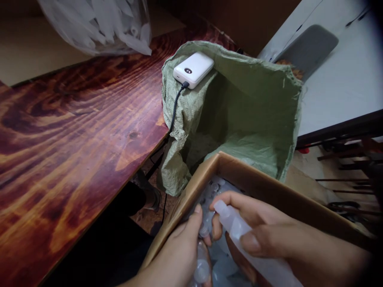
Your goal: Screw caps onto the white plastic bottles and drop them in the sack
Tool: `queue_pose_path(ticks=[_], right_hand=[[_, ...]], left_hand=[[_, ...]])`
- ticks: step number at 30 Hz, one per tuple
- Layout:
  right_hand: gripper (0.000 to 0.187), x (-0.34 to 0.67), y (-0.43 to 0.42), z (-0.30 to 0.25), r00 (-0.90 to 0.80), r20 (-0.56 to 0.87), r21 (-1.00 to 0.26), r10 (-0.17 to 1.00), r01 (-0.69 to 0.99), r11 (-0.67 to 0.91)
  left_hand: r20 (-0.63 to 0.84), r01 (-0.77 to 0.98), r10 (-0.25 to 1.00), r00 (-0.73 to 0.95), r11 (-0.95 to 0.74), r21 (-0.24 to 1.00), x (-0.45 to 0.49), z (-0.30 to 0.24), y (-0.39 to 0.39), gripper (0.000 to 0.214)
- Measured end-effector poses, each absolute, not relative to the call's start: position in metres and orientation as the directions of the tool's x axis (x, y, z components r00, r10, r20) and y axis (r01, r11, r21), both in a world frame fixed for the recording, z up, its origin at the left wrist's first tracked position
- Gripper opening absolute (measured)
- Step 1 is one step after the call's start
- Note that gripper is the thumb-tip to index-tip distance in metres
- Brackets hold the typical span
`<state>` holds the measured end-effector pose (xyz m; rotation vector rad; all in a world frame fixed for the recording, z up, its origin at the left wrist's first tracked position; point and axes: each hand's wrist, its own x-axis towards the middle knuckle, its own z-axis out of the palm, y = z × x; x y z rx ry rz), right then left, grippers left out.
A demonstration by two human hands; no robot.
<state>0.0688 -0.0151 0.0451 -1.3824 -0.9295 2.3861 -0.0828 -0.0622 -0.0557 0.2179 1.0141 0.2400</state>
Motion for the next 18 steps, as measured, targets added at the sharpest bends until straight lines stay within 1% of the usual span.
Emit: queue_pose_path(ticks=[1,2,3,4,5,6,7,8,10,11,15,18], right_hand=[[0.031,0.07,-0.015,0.044,-0.474,-0.704,-0.684,0.53,0.249,-0.686],[0.032,0.07,-0.015,0.044,-0.415,-0.677,-0.735,0.607,0.403,-0.545],[0.034,0.071,-0.015,0.043,-0.376,-0.613,-0.752,0.695,0.548,-0.366],[0.038,0.072,-0.016,0.042,-0.376,-0.514,-0.741,0.771,0.648,-0.178],[0.043,0.073,-0.018,0.041,-0.411,-0.398,-0.722,0.82,0.692,-0.004],[0.047,0.074,-0.02,0.04,-0.466,-0.292,-0.704,0.835,0.696,0.142],[0.051,0.075,-0.024,0.038,-0.512,-0.226,-0.682,0.829,0.691,0.241],[0.054,0.075,-0.027,0.037,-0.533,-0.186,-0.65,0.825,0.696,0.304],[0.056,0.075,-0.033,0.034,-0.525,-0.173,-0.575,0.833,0.741,0.347],[0.054,0.074,-0.036,0.033,-0.506,-0.21,-0.543,0.837,0.772,0.331],[0.042,0.068,-0.037,0.028,-0.507,-0.332,-0.541,0.795,0.793,0.28],[0.048,0.066,-0.037,0.028,-0.528,-0.36,-0.504,0.769,0.804,0.316]], left_hand=[[-0.825,-0.095,0.283,0.489,0.958,0.271,-0.082,-0.056,-0.062,0.068],[-0.843,-0.094,0.264,0.469,0.964,0.25,-0.081,-0.055,-0.061,0.066],[-0.86,-0.1,0.248,0.446,0.969,0.228,-0.08,-0.054,-0.06,0.063],[-0.874,-0.11,0.231,0.427,0.973,0.204,-0.079,-0.053,-0.058,0.062],[-0.885,-0.124,0.218,0.411,0.975,0.183,-0.078,-0.052,-0.057,0.06],[-0.891,-0.14,0.212,0.402,0.976,0.169,-0.077,-0.051,-0.056,0.059],[-0.891,-0.155,0.209,0.403,0.975,0.159,-0.077,-0.051,-0.056,0.059],[-0.89,-0.165,0.204,0.407,0.975,0.148,-0.077,-0.051,-0.056,0.058],[-0.891,-0.178,0.195,0.41,0.975,0.132,-0.077,-0.053,-0.057,0.059],[-0.892,-0.183,0.192,0.41,0.975,0.126,-0.078,-0.054,-0.058,0.06],[-0.887,-0.203,0.239,0.396,0.964,0.169,-0.079,-0.054,-0.058,0.059],[-0.886,-0.181,0.217,0.409,0.971,0.154,-0.079,-0.046,-0.052,0.062]])
